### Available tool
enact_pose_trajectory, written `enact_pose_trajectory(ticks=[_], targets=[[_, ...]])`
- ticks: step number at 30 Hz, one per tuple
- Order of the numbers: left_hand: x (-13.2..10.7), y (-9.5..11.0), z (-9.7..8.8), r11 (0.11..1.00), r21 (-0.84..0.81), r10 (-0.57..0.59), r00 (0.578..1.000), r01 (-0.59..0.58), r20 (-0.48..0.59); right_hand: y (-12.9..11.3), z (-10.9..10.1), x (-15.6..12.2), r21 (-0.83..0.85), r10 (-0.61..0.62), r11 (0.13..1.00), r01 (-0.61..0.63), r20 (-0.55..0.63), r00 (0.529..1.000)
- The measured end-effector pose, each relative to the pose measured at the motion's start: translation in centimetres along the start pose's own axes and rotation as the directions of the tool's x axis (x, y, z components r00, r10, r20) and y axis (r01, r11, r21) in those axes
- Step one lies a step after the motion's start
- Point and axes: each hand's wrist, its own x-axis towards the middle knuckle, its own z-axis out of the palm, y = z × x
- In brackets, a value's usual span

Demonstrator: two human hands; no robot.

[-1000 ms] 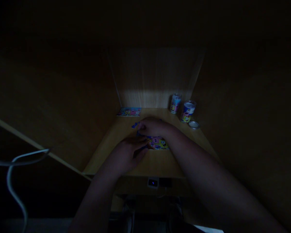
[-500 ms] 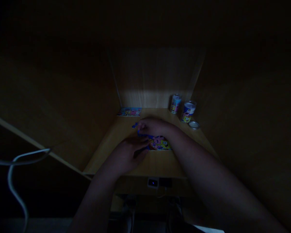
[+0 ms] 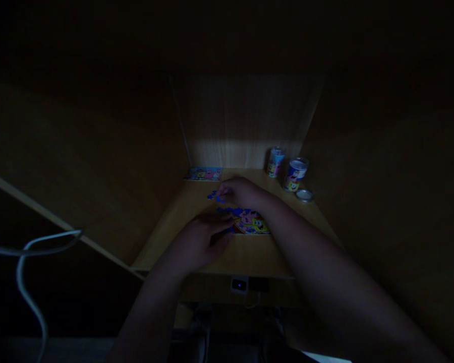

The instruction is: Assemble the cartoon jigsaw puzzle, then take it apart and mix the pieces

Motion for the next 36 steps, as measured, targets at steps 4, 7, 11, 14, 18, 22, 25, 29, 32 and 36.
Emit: enact_pose_trajectory(ticks=[4,7,11,14,18,22,25,29,32,36], targets=[[0.0,0.0,-0.1,1.000,-0.006,0.003,1.000,-0.003,0.008,0.7,0.1,0.1,-0.153,-0.036,0.988,0.030,-0.040,0.999],[0.0,0.0,-0.1,1.000,-0.011,0.006,1.000,-0.006,-0.005,0.8,-0.1,0.0,-0.230,-0.072,0.971,0.061,-0.039,0.997],[0.1,0.2,-0.2,1.000,-0.025,-0.001,1.000,0.001,0.007,0.6,-0.4,-0.3,-0.277,-0.113,0.954,0.116,0.027,0.993],[0.1,0.2,-0.2,1.000,-0.031,-0.001,1.000,0.002,0.009,0.3,-0.6,-0.4,-0.302,-0.115,0.945,0.126,0.053,0.992],[0.1,0.2,-0.2,0.999,-0.034,0.011,1.000,-0.011,0.000,-0.1,-0.7,-0.4,-0.326,-0.089,0.938,0.115,0.096,0.991],[0.2,0.1,-0.2,0.999,-0.031,0.011,1.000,-0.011,-0.008,-0.5,-0.5,-0.3,-0.319,-0.098,0.939,0.125,0.100,0.990],[0.2,0.1,-0.2,1.000,-0.026,0.002,1.000,-0.002,0.002,-0.7,-0.4,-0.2,-0.312,-0.115,0.940,0.135,0.080,0.990],[0.2,0.2,-0.2,1.000,-0.028,0.013,1.000,-0.013,0.006,-0.7,-0.4,-0.2,-0.377,-0.046,0.925,0.050,0.020,0.999],[0.2,0.3,-0.3,0.999,-0.030,0.017,1.000,-0.017,-0.001,-0.6,-0.5,-0.2,-0.410,-0.009,0.912,0.028,0.048,0.999],[0.2,0.4,-0.4,1.000,-0.023,0.011,1.000,-0.011,-0.005,-0.8,-0.6,-0.4,-0.368,0.028,0.930,0.003,0.080,0.996]])
